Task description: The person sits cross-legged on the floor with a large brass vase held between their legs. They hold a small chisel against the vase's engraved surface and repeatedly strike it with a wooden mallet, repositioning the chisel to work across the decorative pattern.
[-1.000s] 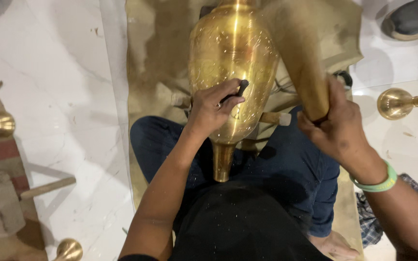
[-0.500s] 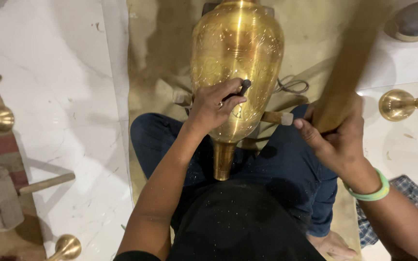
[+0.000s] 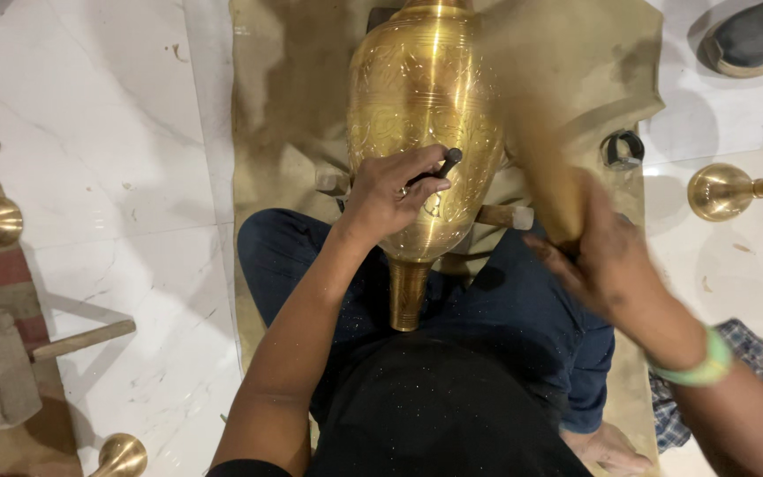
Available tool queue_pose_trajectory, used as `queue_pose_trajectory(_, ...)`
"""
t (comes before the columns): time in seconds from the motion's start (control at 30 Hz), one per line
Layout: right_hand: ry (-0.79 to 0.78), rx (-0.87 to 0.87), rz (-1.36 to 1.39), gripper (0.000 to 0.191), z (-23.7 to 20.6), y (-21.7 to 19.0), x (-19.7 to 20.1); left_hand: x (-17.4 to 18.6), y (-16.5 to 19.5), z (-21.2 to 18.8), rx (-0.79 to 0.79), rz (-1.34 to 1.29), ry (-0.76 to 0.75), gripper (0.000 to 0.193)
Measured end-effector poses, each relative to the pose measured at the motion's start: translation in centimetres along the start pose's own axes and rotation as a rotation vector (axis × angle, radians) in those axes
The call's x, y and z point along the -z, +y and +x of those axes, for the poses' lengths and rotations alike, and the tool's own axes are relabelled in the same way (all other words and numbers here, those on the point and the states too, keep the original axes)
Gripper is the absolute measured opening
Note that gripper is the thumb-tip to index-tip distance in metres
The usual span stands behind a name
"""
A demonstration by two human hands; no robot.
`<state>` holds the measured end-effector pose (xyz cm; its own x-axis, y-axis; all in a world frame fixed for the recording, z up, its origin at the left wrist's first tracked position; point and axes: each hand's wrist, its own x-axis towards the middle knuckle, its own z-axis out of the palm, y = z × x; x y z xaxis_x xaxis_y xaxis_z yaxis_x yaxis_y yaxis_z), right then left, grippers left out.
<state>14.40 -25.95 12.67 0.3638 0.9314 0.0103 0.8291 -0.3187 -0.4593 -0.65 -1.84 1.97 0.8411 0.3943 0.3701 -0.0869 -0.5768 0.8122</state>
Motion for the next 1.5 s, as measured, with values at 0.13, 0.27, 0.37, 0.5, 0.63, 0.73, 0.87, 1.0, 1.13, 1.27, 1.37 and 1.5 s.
queue_pose_trajectory(0.13,0.091,-0.046,0.192,0.07,-0.4,0.6,-0.3,0.0,-0.1,0.1,-0.042,0.024,0.002,0.034)
queue_pose_trajectory(0.27,0.001,-0.035,0.072,0.072,-0.7,0.7,-0.9,0.1,0.0,0.1,-0.11,0.067,0.042,0.031)
queue_pose_trajectory(0.37,0.075,-0.105,0.095,0.076,-0.8,0.6,-1.4,0.4,0.3,0.2,-0.03,0.001,-0.018,0.033)
queue_pose_trajectory(0.5,0.034,-0.098,0.075,0.073,-1.1,0.9,-1.1,0.8,0.8,0.4,-0.053,0.061,-0.024,0.029)
queue_pose_trajectory(0.63,0.213,0.1,0.053,0.074,-1.5,1.0,-0.8,0.8,0.8,0.6,-0.072,0.021,-0.036,0.033)
queue_pose_trajectory(0.73,-0.079,-0.112,0.025,0.071,-1.7,0.9,-1.0,0.9,0.6,0.5,-0.057,0.028,-0.05,0.034)
queue_pose_trajectory(0.87,0.002,-0.139,0.077,0.077,-2.1,0.5,-1.4,0.8,0.2,0.6,-0.075,0.109,-0.084,0.028)
queue_pose_trajectory(1.0,0.003,-0.179,0.103,0.077,-2.5,0.4,-1.2,0.7,0.1,0.7,-0.067,0.041,-0.074,0.033)
queue_pose_trajectory(1.13,0.04,-0.087,0.04,0.075,-2.5,0.4,-1.3,1.0,0.0,0.7,-0.063,0.028,-0.094,0.033)
queue_pose_trajectory(1.27,-0.06,-0.147,0.084,0.075,-2.4,0.1,-1.3,1.2,0.1,0.9,-0.11,0.064,-0.081,0.032)
queue_pose_trajectory(1.37,0.016,-0.125,0.043,0.083,-2.7,-0.4,-1.3,1.4,0.1,1.1,-0.151,0.031,-0.081,0.035)
queue_pose_trajectory(1.5,0.024,-0.148,0.072,0.088,-3.0,-0.7,-1.4,1.4,0.2,1.4,-0.11,0.074,-0.128,0.031)
